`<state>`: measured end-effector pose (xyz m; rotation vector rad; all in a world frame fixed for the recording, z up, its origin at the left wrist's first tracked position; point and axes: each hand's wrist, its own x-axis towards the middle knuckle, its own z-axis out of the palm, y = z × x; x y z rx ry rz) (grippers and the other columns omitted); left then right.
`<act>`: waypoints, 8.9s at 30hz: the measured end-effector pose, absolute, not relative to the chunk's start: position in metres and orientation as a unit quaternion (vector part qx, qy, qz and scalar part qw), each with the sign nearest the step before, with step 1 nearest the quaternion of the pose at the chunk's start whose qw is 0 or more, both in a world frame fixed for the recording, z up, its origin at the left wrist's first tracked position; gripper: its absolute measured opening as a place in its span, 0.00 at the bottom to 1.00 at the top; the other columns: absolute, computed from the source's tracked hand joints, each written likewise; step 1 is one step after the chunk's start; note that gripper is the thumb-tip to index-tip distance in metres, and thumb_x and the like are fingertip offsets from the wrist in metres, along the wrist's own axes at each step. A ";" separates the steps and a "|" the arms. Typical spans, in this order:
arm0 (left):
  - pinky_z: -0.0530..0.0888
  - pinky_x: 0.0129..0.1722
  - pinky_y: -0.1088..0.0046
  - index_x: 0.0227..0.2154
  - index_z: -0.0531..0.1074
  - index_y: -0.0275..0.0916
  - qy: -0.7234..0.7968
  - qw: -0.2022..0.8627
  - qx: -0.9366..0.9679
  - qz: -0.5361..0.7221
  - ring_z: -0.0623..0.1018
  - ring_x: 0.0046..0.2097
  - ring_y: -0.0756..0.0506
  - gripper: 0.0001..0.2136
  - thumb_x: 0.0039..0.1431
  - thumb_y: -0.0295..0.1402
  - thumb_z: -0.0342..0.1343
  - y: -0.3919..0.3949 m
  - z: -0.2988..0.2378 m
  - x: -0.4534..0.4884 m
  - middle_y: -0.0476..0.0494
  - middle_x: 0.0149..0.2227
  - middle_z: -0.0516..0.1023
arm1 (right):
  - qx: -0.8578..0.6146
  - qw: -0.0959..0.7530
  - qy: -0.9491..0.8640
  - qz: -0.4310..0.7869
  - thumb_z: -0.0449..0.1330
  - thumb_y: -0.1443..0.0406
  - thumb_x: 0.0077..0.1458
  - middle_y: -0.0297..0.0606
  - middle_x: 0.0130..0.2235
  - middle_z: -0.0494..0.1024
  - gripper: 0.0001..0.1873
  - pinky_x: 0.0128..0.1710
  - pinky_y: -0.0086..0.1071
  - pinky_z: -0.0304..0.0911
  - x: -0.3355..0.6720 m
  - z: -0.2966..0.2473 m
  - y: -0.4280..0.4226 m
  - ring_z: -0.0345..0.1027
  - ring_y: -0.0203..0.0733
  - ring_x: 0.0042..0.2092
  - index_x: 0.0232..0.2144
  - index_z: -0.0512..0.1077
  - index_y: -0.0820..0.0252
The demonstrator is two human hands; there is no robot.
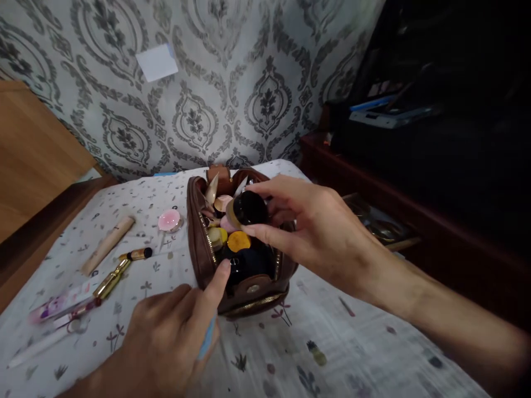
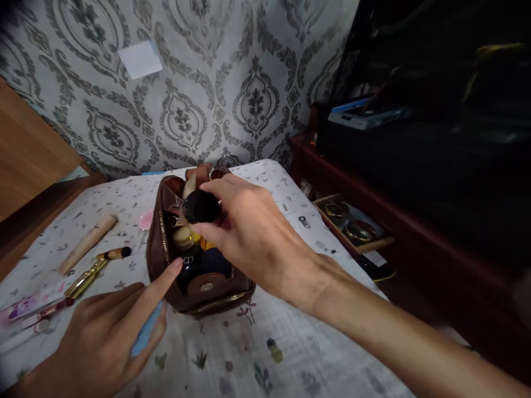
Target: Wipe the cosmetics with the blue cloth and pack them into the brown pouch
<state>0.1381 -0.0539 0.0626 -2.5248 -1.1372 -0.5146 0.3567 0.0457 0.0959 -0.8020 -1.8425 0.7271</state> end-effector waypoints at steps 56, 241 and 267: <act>0.69 0.19 0.72 0.62 0.59 0.27 -0.389 0.134 -0.888 -0.208 0.72 0.22 0.50 0.23 0.63 0.23 0.47 -0.050 0.056 0.128 0.53 0.23 0.73 | -0.357 0.070 -0.871 0.330 0.50 0.78 0.57 0.33 0.27 0.70 0.12 0.32 0.28 0.55 0.306 0.117 0.066 0.63 0.35 0.30 0.29 0.69 0.62; 0.73 0.48 0.60 0.47 0.72 0.39 -0.552 -0.007 -0.810 -0.197 0.75 0.47 0.39 0.16 0.67 0.44 0.46 -0.010 -0.012 0.032 0.40 0.44 0.75 | -0.351 0.384 -0.749 0.410 0.52 0.74 0.53 0.37 0.38 0.73 0.22 0.38 0.33 0.68 0.201 -0.054 -0.048 0.68 0.38 0.33 0.50 0.65 0.57; 0.74 0.35 0.69 0.38 0.72 0.41 -0.624 -0.151 -0.615 -0.458 0.77 0.32 0.44 0.16 0.61 0.49 0.52 -0.044 -0.008 0.033 0.48 0.29 0.76 | -0.332 0.344 -0.616 0.626 0.60 0.66 0.55 0.25 0.22 0.69 0.10 0.21 0.23 0.60 0.199 -0.044 -0.046 0.67 0.33 0.21 0.40 0.65 0.58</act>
